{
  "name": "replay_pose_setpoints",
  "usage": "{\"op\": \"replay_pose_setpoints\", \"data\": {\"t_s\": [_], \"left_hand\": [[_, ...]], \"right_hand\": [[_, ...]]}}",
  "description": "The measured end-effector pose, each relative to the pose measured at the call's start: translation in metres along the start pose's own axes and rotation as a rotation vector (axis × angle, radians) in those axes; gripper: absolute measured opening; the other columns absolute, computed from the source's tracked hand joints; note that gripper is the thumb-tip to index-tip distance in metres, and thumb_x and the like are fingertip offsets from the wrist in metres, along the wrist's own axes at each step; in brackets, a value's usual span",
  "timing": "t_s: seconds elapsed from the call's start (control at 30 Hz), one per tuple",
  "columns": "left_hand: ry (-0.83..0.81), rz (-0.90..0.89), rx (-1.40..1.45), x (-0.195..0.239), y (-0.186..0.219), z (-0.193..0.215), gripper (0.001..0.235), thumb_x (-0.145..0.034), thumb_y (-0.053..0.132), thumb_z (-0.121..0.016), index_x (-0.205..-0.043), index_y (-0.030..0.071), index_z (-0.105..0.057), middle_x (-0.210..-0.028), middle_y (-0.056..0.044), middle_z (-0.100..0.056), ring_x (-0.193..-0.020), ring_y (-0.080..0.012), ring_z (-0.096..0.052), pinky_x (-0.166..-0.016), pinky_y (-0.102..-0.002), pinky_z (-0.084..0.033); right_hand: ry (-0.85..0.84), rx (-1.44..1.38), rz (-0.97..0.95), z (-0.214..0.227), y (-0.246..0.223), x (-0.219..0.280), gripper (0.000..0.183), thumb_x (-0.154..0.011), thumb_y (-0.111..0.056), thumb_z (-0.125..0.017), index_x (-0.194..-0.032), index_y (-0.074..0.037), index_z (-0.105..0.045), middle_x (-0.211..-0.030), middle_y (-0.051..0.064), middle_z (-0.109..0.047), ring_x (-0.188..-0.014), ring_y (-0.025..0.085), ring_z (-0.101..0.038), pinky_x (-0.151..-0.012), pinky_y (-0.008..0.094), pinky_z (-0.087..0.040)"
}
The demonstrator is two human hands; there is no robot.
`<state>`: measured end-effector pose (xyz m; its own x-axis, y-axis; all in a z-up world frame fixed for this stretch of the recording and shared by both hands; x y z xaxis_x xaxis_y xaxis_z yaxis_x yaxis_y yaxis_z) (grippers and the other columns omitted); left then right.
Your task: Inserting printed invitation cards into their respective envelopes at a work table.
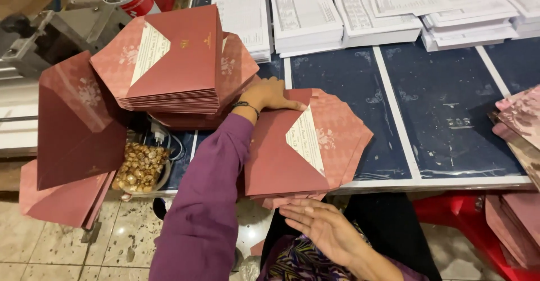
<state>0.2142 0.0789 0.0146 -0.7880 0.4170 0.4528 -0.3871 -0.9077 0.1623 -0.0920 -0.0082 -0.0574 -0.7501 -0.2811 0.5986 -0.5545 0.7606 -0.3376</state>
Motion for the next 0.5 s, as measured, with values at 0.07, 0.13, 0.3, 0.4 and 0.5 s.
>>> {"op": "replay_pose_setpoints", "data": {"t_s": [0.07, 0.13, 0.3, 0.4, 0.5], "left_hand": [[0.015, 0.013, -0.018, 0.0, 0.001, -0.002, 0.1, -0.067, 0.094, -0.048, -0.118, 0.008, -0.051, -0.127, -0.013, -0.042, -0.103, -0.0363, -0.045, -0.088, -0.049, -0.034], [0.027, 0.027, -0.039, 0.002, 0.0, -0.004, 0.12, -0.067, 0.095, -0.043, -0.148, 0.007, -0.049, -0.159, -0.017, -0.027, -0.136, -0.0486, -0.039, -0.115, -0.061, -0.031], [0.088, -0.038, -0.018, 0.006, 0.001, -0.004, 0.08, -0.069, 0.094, -0.049, -0.075, 0.014, -0.052, -0.074, -0.004, -0.058, -0.063, -0.0206, -0.051, -0.056, -0.037, -0.034], [0.044, 0.0, -0.027, 0.008, 0.003, -0.006, 0.078, -0.068, 0.095, -0.05, -0.065, 0.018, -0.038, -0.065, 0.001, -0.047, -0.055, -0.0157, -0.04, -0.052, -0.034, -0.026], [-0.055, 0.005, 0.06, 0.007, 0.008, -0.009, 0.078, -0.067, 0.089, -0.06, -0.077, 0.012, -0.053, -0.081, -0.006, -0.061, -0.067, -0.0217, -0.056, -0.062, -0.036, -0.04]], "right_hand": [[-0.038, 0.016, 0.001, 0.006, 0.008, -0.009, 0.036, -0.089, 0.002, -0.058, -0.121, 0.017, -0.063, -0.134, 0.046, -0.065, -0.132, 0.056, -0.061, -0.116, 0.06, -0.046], [-0.076, 0.03, 0.001, 0.003, 0.012, -0.012, 0.03, -0.089, -0.002, -0.064, -0.114, 0.014, -0.068, -0.13, 0.044, -0.069, -0.128, 0.055, -0.065, -0.114, 0.06, -0.049], [0.129, -0.018, -0.092, -0.042, 0.003, 0.009, 0.057, -0.097, -0.022, -0.05, -0.132, 0.023, -0.054, -0.14, 0.043, -0.058, -0.137, 0.053, -0.055, -0.121, 0.054, -0.041], [0.167, -0.094, -0.094, -0.046, 0.005, 0.009, 0.048, -0.094, -0.023, -0.053, -0.131, 0.006, -0.045, -0.145, 0.047, -0.049, -0.142, 0.055, -0.049, -0.123, 0.056, -0.038], [0.178, -0.173, -0.054, -0.05, 0.008, 0.007, 0.04, -0.094, -0.019, -0.056, -0.132, -0.006, -0.05, -0.142, 0.026, -0.06, -0.134, 0.043, -0.055, -0.12, 0.055, -0.041]]}}
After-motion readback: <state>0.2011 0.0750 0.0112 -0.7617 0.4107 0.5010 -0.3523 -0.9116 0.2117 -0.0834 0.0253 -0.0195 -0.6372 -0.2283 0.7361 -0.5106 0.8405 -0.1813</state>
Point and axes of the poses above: each hand's wrist, its own x-axis away from the middle knuckle, its own z-axis out of the back of the hand, y = z × x, the point moved 5 cm from there along -x, towards the middle knuckle
